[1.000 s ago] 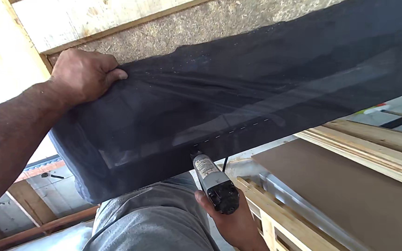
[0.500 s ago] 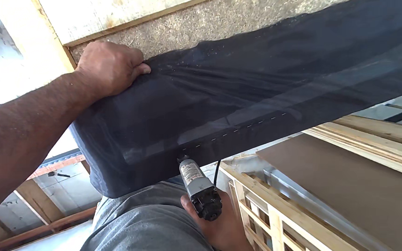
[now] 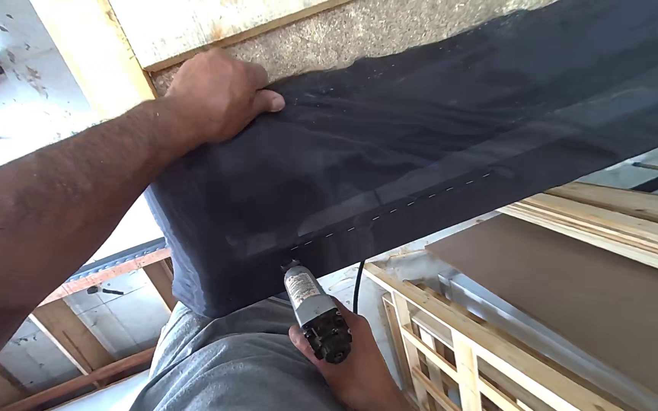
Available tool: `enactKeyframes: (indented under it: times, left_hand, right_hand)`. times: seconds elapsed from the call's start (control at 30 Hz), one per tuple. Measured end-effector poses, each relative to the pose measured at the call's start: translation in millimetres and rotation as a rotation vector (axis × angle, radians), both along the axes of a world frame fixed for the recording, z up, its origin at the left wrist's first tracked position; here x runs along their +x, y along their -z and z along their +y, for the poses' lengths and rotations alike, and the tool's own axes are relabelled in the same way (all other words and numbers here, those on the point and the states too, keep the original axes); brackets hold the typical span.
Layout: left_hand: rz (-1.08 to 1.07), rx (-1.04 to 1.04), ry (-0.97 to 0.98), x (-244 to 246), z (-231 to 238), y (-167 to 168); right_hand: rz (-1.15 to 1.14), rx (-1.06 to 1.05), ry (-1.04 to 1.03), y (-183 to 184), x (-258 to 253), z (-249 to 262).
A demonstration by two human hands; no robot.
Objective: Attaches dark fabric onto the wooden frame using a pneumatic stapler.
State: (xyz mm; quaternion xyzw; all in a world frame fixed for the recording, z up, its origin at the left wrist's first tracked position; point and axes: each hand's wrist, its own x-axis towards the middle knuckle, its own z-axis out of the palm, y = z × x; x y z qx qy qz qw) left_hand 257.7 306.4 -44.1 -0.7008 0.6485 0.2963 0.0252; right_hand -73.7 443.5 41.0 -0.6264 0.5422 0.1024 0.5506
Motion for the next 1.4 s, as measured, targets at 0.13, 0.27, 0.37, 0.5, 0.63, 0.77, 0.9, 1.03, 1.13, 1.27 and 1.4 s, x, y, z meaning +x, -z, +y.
enactKeyframes:
  times: [0.13, 0.27, 0.37, 0.5, 0.63, 0.77, 0.9, 1.03, 1.13, 1.27, 1.4]
  left_hand:
    - [0.214, 0.282, 0.055, 25, 6, -37]
    - [0.135, 0.478, 0.166, 50, 46, -56]
    - [0.122, 0.379, 0.089, 74, 82, -59]
    - [0.152, 0.052, -0.122, 93, 132, -39]
    - [0.096, -0.212, -0.223, 85, 161, -9]
    - [-0.049, -0.418, -0.093, 87, 169, 5]
    - [-0.106, -0.526, 0.004, 97, 167, 16]
    - [-0.106, -0.523, -0.015, 99, 170, 22]
    - [-0.078, -0.552, -0.027, 104, 170, 29]
    - [-0.057, -0.574, -0.015, 105, 169, 32]
    - [-0.051, -0.582, -0.019, 107, 168, 32]
  right_hand:
    - [0.005, -0.070, 0.093, 1, -4, 10]
    - [0.045, -0.067, 0.147, 0, -3, 13]
    - [0.052, -0.046, 0.164, 0, 0, 17]
    - [0.032, -0.021, 0.143, -2, 3, 18]
    - [0.008, -0.044, 0.098, 0, 6, 18]
    - [0.027, -0.025, 0.115, -2, 11, 21]
    - [0.006, -0.062, 0.134, -2, 17, 27]
    - [0.010, -0.047, 0.176, 0, 21, 35]
    - [0.032, -0.034, 0.204, 0, 28, 38]
    - [0.024, -0.009, 0.221, -2, 38, 45]
    - [0.005, -0.007, 0.251, 0, 46, 54]
